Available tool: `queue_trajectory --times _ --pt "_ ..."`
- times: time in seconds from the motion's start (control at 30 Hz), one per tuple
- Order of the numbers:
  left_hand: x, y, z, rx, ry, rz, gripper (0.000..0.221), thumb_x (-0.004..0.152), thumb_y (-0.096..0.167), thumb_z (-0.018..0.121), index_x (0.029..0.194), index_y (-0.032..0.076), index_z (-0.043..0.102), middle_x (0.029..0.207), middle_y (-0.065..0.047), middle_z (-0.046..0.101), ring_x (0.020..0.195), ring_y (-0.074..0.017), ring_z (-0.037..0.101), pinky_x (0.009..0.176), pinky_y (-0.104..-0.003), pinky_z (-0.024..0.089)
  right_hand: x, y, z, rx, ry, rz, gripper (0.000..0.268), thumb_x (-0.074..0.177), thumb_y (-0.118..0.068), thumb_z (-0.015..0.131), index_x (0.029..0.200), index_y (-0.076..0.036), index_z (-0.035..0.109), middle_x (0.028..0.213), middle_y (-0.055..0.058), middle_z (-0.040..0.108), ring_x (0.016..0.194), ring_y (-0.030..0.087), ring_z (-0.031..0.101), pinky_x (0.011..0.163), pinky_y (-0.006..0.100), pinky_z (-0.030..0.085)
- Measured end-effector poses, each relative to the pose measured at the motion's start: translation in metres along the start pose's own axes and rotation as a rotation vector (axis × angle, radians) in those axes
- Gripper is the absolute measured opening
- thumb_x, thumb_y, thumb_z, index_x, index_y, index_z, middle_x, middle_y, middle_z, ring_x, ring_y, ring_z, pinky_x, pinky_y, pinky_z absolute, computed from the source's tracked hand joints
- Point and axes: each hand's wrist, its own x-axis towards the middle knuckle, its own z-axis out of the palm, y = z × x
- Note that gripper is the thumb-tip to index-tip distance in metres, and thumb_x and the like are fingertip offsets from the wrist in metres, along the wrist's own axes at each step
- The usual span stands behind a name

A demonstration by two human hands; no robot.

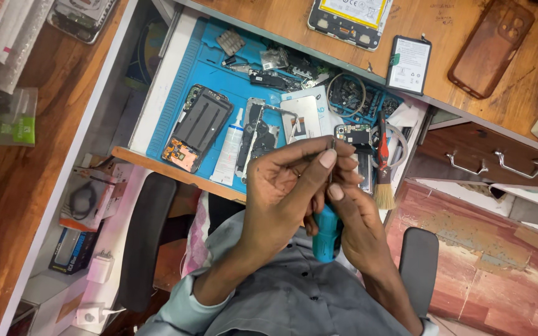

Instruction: The person uses a blue electric screwdriver to remove screws from a smartphone frame and then uses a soldering iron to work on the internal components of the device.

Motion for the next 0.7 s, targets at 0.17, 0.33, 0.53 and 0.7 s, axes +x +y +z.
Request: queue_trajectory --times 0.17,0.33,0.53,0.7 --pt "-0.005 -0.015 0.010 -0.011 0.161 0.087 0.028 0.108 0.011 0.060 0.122 -0.012 0.068 0.096 -0.008 0.069 0.066 -0.0023 0.049 0.051 -0.016 0.038 0.000 0.002 0.005 -0.132 0.115 0.010 0.034 0.115 -0.025 0.042 0.101 0.001 0.059 0.086 0.002 0.056 0.071 0.011 0.054 0.063 0.027 0.048" --pt "-0.009 -0.038 0.018 0.036 0.209 0.313 0.023 0.116 0.006 0.058 0.122 -0.014 0.066 0.096 -0.005 0.066 0.081 -0.0023 0.057 0.067 -0.018 0.047 0.000 0.002 0.011 -0.543 0.184 -0.139 0.029 0.113 -0.019 0.045 0.112 0.004 0.063 0.090 0.003 0.062 0.083 0.007 0.053 0.071 0.023 0.047" --pt "-0.008 -0.049 0.020 0.195 0.246 0.320 0.026 0.110 0.003 0.055 0.127 -0.014 0.064 0.105 -0.008 0.069 0.077 0.0001 0.054 0.061 -0.015 0.044 -0.002 0.006 0.016 -0.727 0.237 -0.345 0.034 0.110 -0.014 0.042 0.132 0.010 0.052 0.101 0.009 0.067 0.090 0.011 0.061 0.078 0.025 0.050" --pt "-0.004 -0.058 0.026 0.180 0.211 0.335 0.029 0.111 0.001 0.056 0.133 -0.016 0.061 0.114 -0.011 0.070 0.090 -0.0028 0.061 0.073 -0.018 0.053 -0.009 0.011 0.008 -0.711 0.349 -0.234 0.029 0.113 -0.015 0.042 0.113 0.005 0.063 0.087 0.009 0.066 0.079 0.011 0.059 0.070 0.027 0.050"
